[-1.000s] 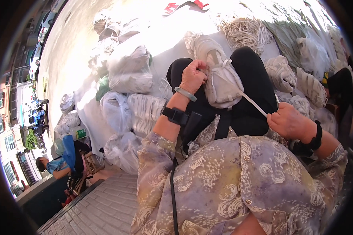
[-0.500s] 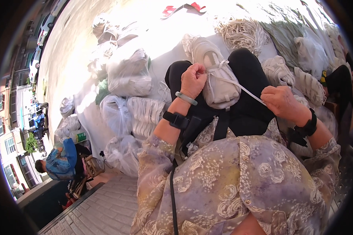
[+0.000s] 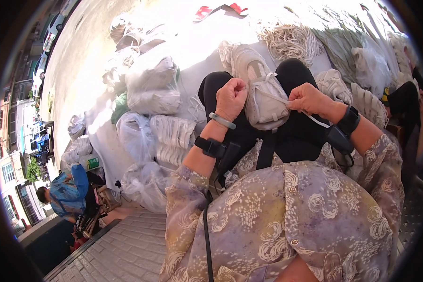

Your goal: Thread and tie laces through the eyelets of a shoe.

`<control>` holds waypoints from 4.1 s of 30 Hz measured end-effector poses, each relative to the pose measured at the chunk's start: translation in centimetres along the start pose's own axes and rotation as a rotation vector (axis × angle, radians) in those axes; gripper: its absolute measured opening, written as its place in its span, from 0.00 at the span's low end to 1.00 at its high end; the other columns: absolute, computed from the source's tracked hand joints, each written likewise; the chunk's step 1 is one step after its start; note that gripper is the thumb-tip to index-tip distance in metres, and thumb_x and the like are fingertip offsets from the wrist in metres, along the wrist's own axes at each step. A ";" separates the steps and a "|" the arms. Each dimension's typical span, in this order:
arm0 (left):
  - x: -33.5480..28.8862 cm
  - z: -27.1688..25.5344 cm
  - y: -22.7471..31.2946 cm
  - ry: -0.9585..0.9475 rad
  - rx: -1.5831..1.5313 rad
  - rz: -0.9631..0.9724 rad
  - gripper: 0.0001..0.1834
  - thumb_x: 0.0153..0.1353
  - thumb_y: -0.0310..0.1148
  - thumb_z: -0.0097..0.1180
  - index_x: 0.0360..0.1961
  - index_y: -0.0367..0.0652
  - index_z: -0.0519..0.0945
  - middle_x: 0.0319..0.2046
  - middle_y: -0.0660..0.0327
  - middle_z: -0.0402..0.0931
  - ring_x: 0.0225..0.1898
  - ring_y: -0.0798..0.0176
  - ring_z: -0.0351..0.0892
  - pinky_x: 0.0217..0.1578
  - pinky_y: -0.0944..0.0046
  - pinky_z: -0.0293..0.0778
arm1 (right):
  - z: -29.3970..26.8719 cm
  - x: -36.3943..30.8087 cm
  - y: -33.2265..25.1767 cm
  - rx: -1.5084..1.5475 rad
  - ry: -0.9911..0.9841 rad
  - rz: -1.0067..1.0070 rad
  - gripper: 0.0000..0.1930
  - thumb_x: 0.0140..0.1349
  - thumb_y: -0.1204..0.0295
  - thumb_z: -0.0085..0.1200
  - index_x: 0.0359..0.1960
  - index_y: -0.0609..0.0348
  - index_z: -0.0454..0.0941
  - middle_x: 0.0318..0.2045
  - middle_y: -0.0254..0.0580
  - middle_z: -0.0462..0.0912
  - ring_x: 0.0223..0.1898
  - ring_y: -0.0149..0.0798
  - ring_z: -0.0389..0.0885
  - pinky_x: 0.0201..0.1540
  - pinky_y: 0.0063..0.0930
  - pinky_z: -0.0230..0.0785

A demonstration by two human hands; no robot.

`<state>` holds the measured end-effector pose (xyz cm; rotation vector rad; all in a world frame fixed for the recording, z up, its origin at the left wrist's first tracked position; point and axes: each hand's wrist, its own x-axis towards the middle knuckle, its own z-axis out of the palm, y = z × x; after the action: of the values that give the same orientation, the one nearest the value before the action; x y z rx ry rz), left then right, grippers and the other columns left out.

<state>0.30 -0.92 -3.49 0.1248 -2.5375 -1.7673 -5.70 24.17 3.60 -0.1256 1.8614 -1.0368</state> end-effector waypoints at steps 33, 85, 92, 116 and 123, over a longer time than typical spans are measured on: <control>3.4 3.0 4.7 -0.057 0.510 -0.101 0.59 0.36 0.53 0.67 0.62 0.30 0.49 0.60 0.43 0.56 0.61 0.44 0.58 0.58 0.55 0.59 | -0.1 4.4 -1.1 -0.505 0.284 -0.622 0.28 0.41 0.60 0.66 0.43 0.61 0.69 0.23 0.46 0.74 0.29 0.48 0.76 0.32 0.38 0.65; 2.7 3.3 6.3 -0.001 0.751 0.106 0.48 0.43 0.41 0.61 0.63 0.37 0.50 0.54 0.46 0.63 0.53 0.42 0.65 0.50 0.47 0.60 | 1.7 3.1 -3.5 -0.894 0.447 -0.593 0.07 0.43 0.77 0.51 0.26 0.64 0.77 0.28 0.54 0.80 0.35 0.54 0.79 0.37 0.43 0.71; 2.3 3.0 6.3 -0.030 0.781 0.150 0.48 0.43 0.42 0.62 0.63 0.38 0.52 0.54 0.46 0.63 0.52 0.43 0.66 0.50 0.46 0.60 | -0.2 5.0 -3.9 -0.843 0.225 -0.592 0.10 0.41 0.77 0.49 0.27 0.64 0.77 0.28 0.55 0.78 0.36 0.56 0.77 0.39 0.44 0.69; 3.8 5.5 3.4 0.000 1.109 0.846 0.02 0.48 0.28 0.50 0.25 0.44 0.73 0.22 0.61 0.69 0.19 0.59 0.75 0.21 0.57 0.67 | -2.4 9.6 -1.5 -0.444 0.007 -0.646 0.10 0.39 0.76 0.49 0.25 0.65 0.78 0.19 0.49 0.78 0.23 0.39 0.75 0.27 0.33 0.67; 2.6 5.2 4.4 -0.116 1.171 0.708 0.04 0.54 0.29 0.48 0.27 0.43 0.74 0.23 0.56 0.73 0.23 0.52 0.78 0.22 0.55 0.72 | -0.4 6.2 0.2 -0.449 0.273 -0.588 0.19 0.44 0.61 0.58 0.31 0.64 0.75 0.24 0.52 0.78 0.27 0.47 0.76 0.33 0.35 0.68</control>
<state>-2.86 5.25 -1.19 -0.7355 -2.7666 0.0210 -9.29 21.48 -0.77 -0.8769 2.3562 -1.0308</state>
